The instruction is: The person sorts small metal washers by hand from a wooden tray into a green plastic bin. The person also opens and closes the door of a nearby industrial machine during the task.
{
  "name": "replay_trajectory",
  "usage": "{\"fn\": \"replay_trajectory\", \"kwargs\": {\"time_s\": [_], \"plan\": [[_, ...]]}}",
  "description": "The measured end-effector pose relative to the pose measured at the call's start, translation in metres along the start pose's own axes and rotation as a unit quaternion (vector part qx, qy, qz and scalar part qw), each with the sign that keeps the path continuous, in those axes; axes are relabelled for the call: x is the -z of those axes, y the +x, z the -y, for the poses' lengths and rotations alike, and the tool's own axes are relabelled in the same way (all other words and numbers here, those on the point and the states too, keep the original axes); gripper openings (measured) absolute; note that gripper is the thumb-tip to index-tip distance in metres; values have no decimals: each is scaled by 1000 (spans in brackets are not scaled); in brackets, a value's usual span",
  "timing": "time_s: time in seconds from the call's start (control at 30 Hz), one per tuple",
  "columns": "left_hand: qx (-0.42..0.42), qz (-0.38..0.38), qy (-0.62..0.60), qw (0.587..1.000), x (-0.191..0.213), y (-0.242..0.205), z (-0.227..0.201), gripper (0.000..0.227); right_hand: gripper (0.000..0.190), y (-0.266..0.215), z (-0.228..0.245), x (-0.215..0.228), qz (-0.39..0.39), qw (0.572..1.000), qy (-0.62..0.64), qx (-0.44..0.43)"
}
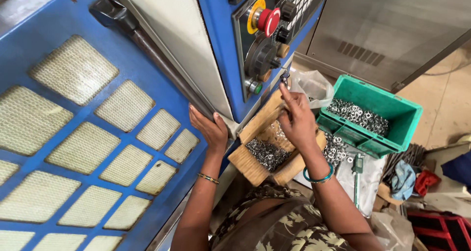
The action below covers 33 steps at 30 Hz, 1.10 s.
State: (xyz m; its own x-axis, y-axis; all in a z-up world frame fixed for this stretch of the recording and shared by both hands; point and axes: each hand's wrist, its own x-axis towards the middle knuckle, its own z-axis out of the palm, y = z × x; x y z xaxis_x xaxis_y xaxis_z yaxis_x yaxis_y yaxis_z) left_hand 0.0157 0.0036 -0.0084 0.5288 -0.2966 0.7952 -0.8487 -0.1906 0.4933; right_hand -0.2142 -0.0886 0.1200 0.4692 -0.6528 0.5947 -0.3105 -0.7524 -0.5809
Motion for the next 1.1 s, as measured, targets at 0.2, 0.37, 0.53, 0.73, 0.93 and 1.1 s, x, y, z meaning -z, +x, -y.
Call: {"fn": "replay_trajectory", "kwargs": {"time_s": [0.2, 0.37, 0.53, 0.73, 0.93, 1.1], "plan": [[-31, -14, -13, 999, 14, 43, 1, 70, 77, -4, 18, -22, 43, 999, -22, -17], [-27, -24, -18, 999, 12, 58, -1, 69, 78, -4, 9, -34, 25, 999, -26, -27], [-20, -23, -34, 999, 10, 55, -1, 71, 85, 42, -51, -26, -34, 994, -1, -105], [-35, -29, -30, 998, 12, 60, -4, 69, 90, 72, -75, -36, -24, 999, -42, -3], [-23, -34, -51, 998, 7, 57, -5, 68, 76, 92, -71, -16, 39, 990, -133, -10], [-6, -31, -82, 996, 8, 55, -9, 67, 69, 99, -65, 1, 24, 986, -146, 76]]}}
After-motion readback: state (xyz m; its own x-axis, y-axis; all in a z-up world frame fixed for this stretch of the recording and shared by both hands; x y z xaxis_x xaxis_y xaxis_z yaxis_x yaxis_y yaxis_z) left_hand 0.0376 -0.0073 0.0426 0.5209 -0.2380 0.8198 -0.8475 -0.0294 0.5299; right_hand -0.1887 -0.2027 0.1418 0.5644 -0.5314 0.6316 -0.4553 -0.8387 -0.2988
